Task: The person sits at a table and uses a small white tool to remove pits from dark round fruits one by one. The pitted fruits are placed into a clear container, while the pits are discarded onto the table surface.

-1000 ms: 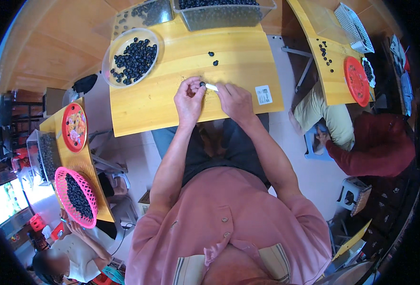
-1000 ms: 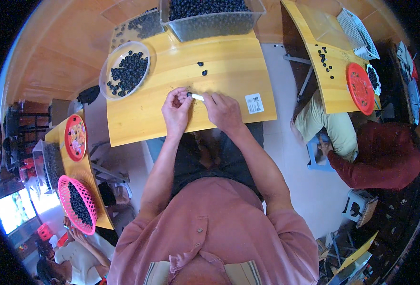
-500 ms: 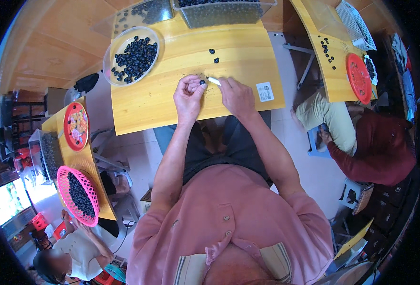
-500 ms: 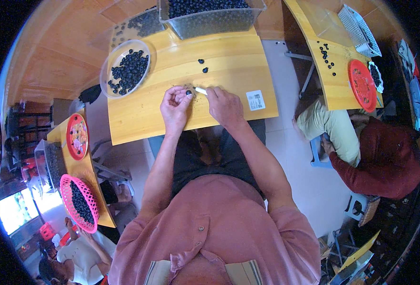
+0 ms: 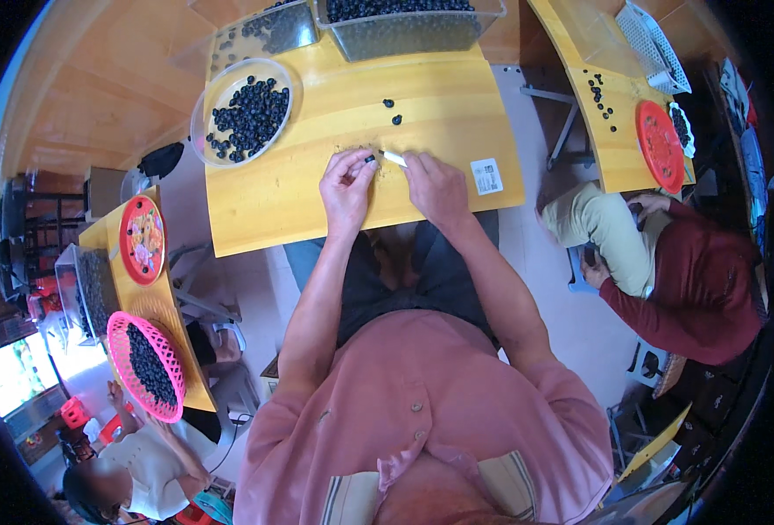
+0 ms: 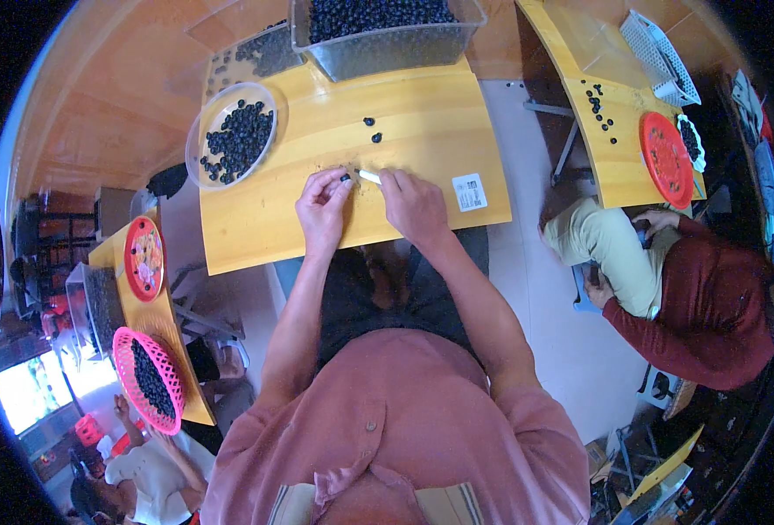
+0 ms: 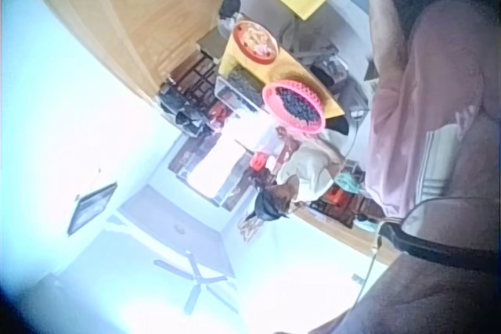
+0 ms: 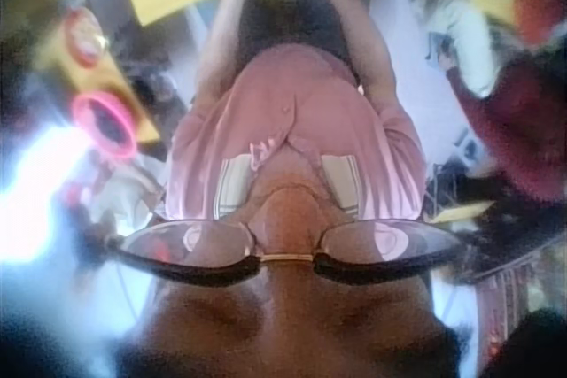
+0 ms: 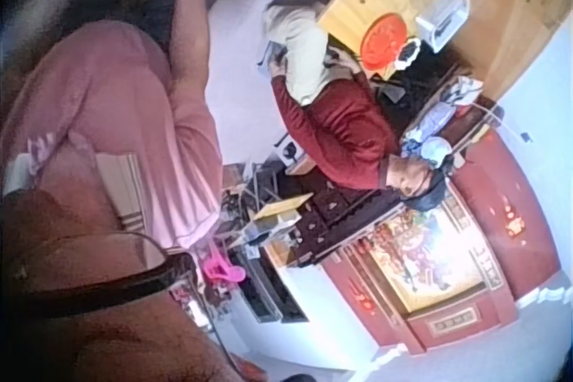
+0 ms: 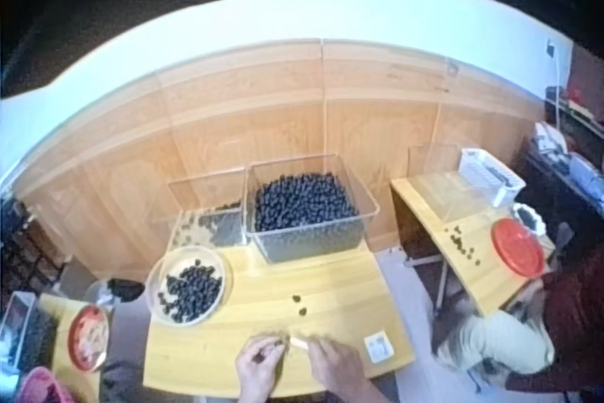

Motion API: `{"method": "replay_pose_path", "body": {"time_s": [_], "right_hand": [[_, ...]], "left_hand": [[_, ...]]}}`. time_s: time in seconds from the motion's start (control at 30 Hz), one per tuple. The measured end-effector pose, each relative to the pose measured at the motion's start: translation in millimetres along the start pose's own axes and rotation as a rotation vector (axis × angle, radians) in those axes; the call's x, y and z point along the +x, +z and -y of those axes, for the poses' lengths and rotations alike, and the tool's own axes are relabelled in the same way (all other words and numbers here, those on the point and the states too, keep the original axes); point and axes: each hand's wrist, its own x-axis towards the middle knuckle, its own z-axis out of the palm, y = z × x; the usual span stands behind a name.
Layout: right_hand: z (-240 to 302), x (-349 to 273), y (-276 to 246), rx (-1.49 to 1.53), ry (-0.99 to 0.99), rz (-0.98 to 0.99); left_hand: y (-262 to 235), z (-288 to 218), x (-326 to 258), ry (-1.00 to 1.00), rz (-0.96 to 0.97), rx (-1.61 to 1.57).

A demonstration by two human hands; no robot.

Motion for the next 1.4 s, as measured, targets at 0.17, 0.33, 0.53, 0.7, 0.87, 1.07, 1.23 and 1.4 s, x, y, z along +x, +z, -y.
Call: {"method": "replay_pose_path", "body": {"time_s": [0.17, 0.33, 0.53, 0.7, 0.87, 1.07, 1.23, 1.4], "right_hand": [[-3, 0, 3, 0.014, -0.026, -0.027], [0, 2, 1, 0.012, -0.024, -0.034], [-2, 1, 1, 0.004, -0.039, -0.04], [0, 1, 0, 0.022, -0.06, -0.063], [-2, -1, 0, -0.002, -0.075, -0.038], [0, -1, 0, -0.002, -0.104, -0.037], [0, 0, 1, 0.0, -0.115, -0.031], [-1, -1, 4, 0.009, -0.114, -0.046]], "left_hand": [[2, -5, -3, -0.026, -0.043, -0.02], [3, -5, -3, 0.065, -0.078, 0.062], [5, -4, -2, -0.056, -0.055, -0.08], [4, 1, -2, -0.042, -0.052, -0.126], [5, -1, -1, 0.022, -0.045, -0.015], [6, 1, -1, -0.045, -0.014, -0.024], [7, 3, -1, -0.049, -0.006, -0.048], [7, 7, -1, -0.036, -0.032, -0.065]]}}
